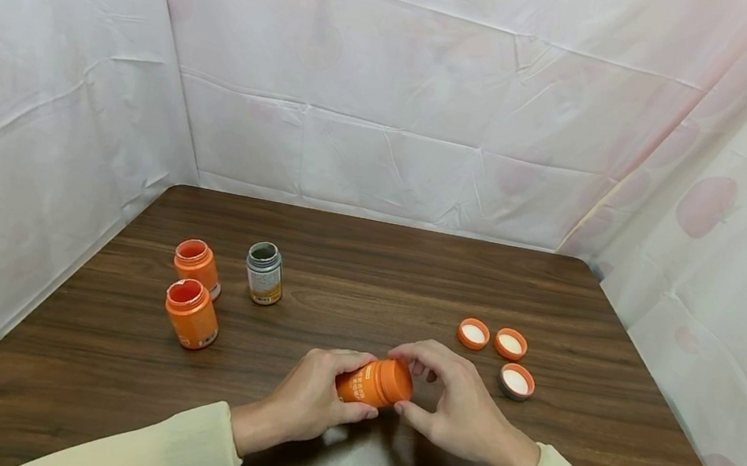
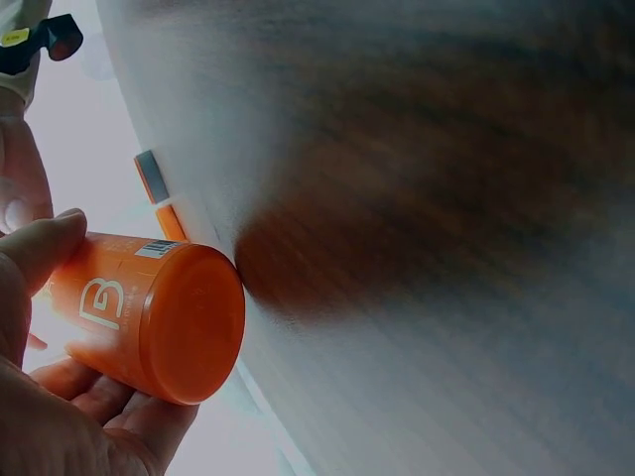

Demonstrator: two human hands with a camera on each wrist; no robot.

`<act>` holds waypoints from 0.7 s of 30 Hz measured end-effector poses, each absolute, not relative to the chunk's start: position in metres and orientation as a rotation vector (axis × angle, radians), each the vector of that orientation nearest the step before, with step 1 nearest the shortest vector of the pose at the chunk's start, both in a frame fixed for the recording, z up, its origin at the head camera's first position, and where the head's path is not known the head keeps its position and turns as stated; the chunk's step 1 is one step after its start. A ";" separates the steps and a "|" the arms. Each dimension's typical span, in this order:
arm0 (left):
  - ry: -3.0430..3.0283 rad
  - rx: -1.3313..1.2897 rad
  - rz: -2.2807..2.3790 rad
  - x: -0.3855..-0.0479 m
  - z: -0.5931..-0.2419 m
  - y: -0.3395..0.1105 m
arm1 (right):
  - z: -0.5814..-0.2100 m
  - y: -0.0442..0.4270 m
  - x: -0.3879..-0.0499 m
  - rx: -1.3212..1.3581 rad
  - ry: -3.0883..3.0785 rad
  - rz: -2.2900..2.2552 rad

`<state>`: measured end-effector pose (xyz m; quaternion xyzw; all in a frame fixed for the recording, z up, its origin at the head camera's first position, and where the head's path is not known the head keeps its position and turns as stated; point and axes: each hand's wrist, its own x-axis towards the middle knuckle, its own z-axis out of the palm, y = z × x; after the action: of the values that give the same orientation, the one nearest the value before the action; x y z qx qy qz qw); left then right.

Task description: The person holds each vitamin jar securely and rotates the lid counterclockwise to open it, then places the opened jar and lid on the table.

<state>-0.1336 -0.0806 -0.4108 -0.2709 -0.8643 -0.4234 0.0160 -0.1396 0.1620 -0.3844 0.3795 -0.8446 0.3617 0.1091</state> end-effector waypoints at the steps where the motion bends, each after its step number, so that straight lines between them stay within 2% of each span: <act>1: -2.689 -0.842 -1.316 -0.134 -0.411 -0.081 | -0.384 0.162 -0.140 1.126 -2.480 1.064; 14: -2.699 -0.826 -1.306 -0.133 -0.410 -0.081 | -0.382 0.161 -0.140 1.182 -2.445 1.067; 21: -2.696 -0.826 -1.314 -0.134 -0.410 -0.081 | -0.383 0.160 -0.138 1.083 -2.481 1.065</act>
<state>-0.1336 -0.0809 -0.4101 -0.2655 -0.8665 -0.4224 0.0152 -0.1385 0.1597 -0.3825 0.3699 -0.8470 0.3637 0.1161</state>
